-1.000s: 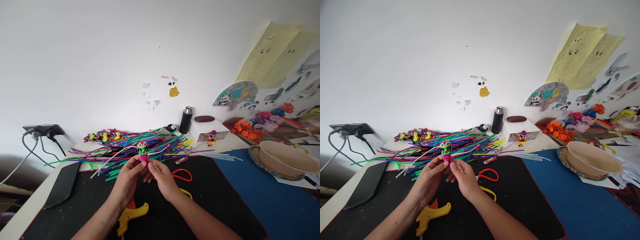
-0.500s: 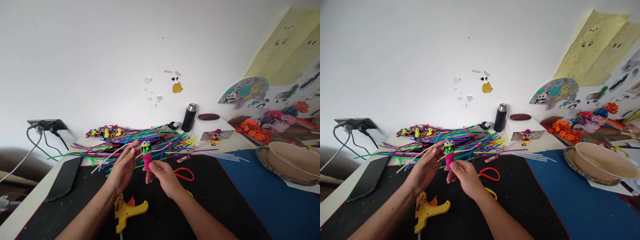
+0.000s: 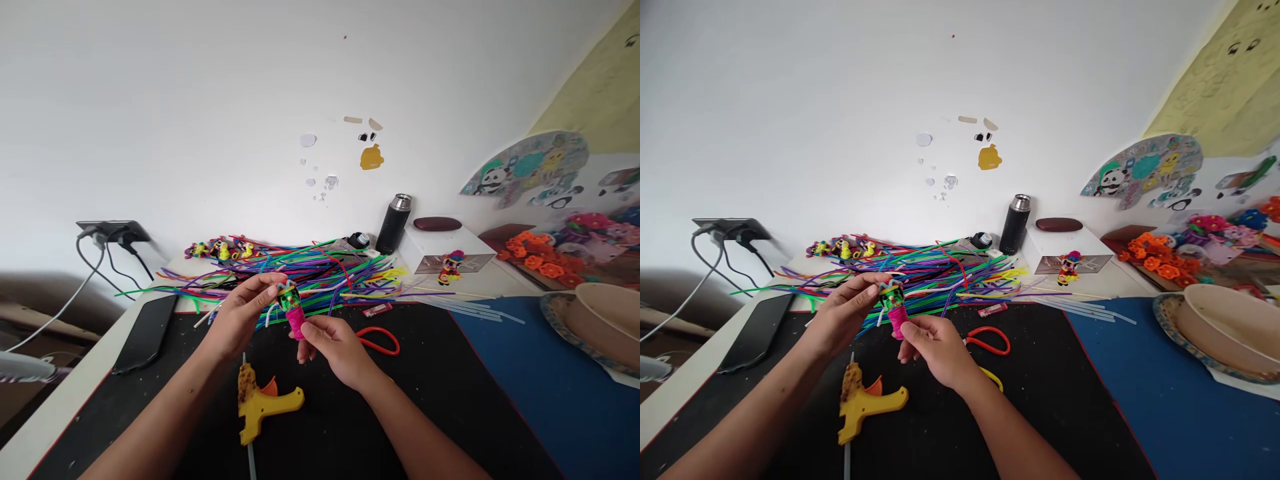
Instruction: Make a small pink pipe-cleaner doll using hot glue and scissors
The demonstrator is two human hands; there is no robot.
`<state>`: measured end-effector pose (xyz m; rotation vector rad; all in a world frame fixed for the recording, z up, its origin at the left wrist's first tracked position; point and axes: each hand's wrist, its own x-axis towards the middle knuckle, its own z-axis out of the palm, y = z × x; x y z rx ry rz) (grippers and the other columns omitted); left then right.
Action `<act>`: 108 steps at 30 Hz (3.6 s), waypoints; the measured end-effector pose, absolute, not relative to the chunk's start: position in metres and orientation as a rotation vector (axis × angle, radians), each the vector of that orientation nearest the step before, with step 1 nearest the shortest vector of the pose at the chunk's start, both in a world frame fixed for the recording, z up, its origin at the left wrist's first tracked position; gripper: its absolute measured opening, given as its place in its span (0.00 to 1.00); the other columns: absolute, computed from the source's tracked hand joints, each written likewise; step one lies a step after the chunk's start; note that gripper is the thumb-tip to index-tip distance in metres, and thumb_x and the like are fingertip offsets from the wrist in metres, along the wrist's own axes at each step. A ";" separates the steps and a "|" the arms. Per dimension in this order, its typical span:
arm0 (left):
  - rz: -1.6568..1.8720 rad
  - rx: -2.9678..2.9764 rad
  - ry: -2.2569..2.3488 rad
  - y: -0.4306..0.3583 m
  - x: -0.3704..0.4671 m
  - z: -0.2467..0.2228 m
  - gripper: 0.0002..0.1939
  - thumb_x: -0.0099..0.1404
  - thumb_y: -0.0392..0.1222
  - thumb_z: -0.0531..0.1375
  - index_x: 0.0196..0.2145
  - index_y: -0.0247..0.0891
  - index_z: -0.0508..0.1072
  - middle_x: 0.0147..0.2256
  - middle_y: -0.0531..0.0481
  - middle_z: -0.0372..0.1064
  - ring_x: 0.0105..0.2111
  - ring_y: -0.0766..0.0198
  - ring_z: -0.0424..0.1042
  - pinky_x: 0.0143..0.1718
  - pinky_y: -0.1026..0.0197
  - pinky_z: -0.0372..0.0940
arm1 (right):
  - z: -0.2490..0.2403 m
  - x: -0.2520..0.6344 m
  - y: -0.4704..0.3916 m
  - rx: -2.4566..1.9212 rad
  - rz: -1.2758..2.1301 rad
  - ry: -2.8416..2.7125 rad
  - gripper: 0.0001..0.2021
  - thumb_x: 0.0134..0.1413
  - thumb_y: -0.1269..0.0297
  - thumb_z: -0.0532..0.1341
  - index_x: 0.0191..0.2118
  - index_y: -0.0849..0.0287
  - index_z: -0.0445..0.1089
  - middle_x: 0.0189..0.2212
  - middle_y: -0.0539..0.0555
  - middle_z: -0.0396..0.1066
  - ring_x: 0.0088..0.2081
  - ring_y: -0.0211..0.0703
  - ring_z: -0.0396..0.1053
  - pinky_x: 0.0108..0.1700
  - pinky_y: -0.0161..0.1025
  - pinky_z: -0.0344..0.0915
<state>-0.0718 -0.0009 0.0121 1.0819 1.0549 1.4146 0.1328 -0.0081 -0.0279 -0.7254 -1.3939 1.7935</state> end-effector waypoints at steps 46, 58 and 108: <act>1.361 1.040 0.950 -0.003 -0.059 0.008 0.18 0.54 0.42 0.78 0.43 0.42 0.84 0.43 0.45 0.78 0.42 0.55 0.73 0.42 0.59 0.64 | -0.034 0.125 -0.011 -0.792 1.834 -1.131 0.26 0.58 0.38 0.67 0.36 0.61 0.77 0.21 0.51 0.75 0.21 0.40 0.71 0.28 0.37 0.60; 1.348 0.971 0.902 -0.004 -0.057 0.003 0.19 0.55 0.41 0.78 0.45 0.41 0.84 0.38 0.47 0.80 0.35 0.59 0.73 0.37 0.60 0.64 | -0.034 0.125 -0.013 -0.783 1.881 -1.088 0.26 0.58 0.39 0.68 0.36 0.62 0.79 0.20 0.51 0.73 0.21 0.39 0.69 0.27 0.36 0.59; 1.342 0.905 0.827 -0.004 -0.058 -0.008 0.21 0.54 0.39 0.79 0.46 0.38 0.85 0.37 0.47 0.80 0.33 0.62 0.74 0.34 0.64 0.67 | -0.032 0.124 -0.014 -0.755 1.956 -1.014 0.27 0.54 0.39 0.70 0.35 0.65 0.81 0.19 0.51 0.73 0.19 0.37 0.68 0.26 0.36 0.58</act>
